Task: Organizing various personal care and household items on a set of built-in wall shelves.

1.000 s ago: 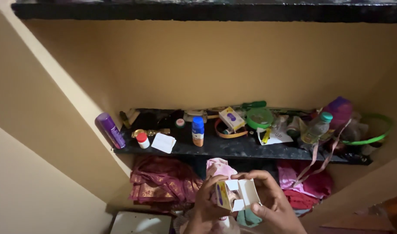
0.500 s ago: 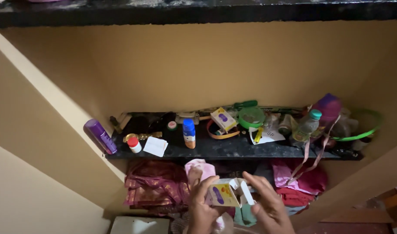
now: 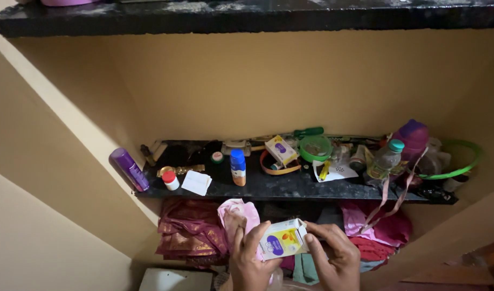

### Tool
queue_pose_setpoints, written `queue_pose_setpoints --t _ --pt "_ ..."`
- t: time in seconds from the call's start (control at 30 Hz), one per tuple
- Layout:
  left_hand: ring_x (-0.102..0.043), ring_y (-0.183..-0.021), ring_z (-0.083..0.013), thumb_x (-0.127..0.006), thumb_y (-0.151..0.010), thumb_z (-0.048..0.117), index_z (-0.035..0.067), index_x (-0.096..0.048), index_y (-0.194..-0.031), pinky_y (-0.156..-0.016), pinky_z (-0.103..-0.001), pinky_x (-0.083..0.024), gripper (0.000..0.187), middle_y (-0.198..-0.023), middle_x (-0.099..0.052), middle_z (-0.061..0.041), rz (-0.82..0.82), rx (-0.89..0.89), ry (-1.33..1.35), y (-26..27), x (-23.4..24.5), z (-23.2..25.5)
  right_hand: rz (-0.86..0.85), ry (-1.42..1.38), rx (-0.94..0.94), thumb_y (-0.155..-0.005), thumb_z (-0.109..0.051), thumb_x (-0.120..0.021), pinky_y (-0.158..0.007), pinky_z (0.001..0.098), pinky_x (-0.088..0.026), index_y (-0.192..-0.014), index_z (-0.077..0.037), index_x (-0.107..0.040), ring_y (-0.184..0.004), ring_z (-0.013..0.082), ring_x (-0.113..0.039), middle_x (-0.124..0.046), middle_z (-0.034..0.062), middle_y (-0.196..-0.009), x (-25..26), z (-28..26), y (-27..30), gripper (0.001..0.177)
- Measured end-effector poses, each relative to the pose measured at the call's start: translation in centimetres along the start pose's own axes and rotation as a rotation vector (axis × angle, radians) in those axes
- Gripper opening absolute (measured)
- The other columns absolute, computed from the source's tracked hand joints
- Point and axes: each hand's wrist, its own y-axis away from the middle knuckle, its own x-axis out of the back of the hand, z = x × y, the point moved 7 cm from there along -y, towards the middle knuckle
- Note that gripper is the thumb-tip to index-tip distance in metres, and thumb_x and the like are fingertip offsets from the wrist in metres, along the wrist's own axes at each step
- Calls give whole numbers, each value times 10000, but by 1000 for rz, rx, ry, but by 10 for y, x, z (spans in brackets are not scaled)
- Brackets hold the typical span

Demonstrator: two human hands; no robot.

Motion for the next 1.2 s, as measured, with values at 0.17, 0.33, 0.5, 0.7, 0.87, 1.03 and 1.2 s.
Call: queue_pose_setpoints --t 0.17,0.33,0.5,0.7,0.87,1.03,1.2 --pt "-567 -1275 -449 -965 -504 159 176 -681 -1248 -994 -474 -522 797 -1109 -758 -62 66 -7 -84 3 0 0 44 89 209 -831 5 -743 -678 237 -544 -1047 25 -774 -769 123 -709 -716 80 -845 -2 -7 -1 219" --pt "-542 -1248 -503 -997 -477 252 189 -696 -1240 -933 -493 -533 822 -1239 -613 -218 71 -27 -112 -2 -4 -12 60 73 209 -826 26 -748 -618 243 -507 -1015 29 -782 -716 133 -677 -702 85 -801 -4 2 -14 193" --pt "-564 -1172 -532 -927 -571 369 151 -691 -1211 -1055 -572 -429 716 -1187 -693 -59 208 -321 -229 -14 9 8 0 -145 185 -852 21 -730 -730 250 -561 -1003 48 -775 -831 155 -710 -714 105 -877 -5 16 -30 160" --pt "-595 -1148 -408 -799 -732 458 162 -699 -1253 -1143 -571 -370 608 -1146 -605 -114 311 -468 -111 -42 21 4 -250 7 470 -907 -233 -725 -842 306 -564 -1128 -9 -809 -979 217 -695 -692 97 -1018 0 10 -49 326" --pt "-684 -1105 -371 -798 -764 397 133 -755 -1237 -1062 -493 -443 543 -1115 -727 -123 9 -427 28 -66 -10 -29 -547 -289 353 -877 -327 -727 -1135 415 -369 -1395 -27 -575 -1396 328 -509 -568 208 -1453 7 -43 -76 617" --pt "-772 -1150 -251 -878 -748 428 69 -734 -1274 -1113 -429 -459 653 -1186 -804 -137 -317 -57 351 -108 24 51 -868 -269 213 -852 -198 -812 -1185 495 -361 -1423 -5 -565 -1477 342 -435 -447 213 -1507 18 -116 -82 651" --pt "-729 -1102 -294 -939 -723 508 -68 -397 -1515 -988 -418 -607 1119 -1176 -719 -313 -196 -8 778 -136 63 116 -412 -395 429 -776 -34 -845 -1056 456 -531 -1291 33 -653 -1265 305 -628 -616 225 -1355 52 -178 -114 553"
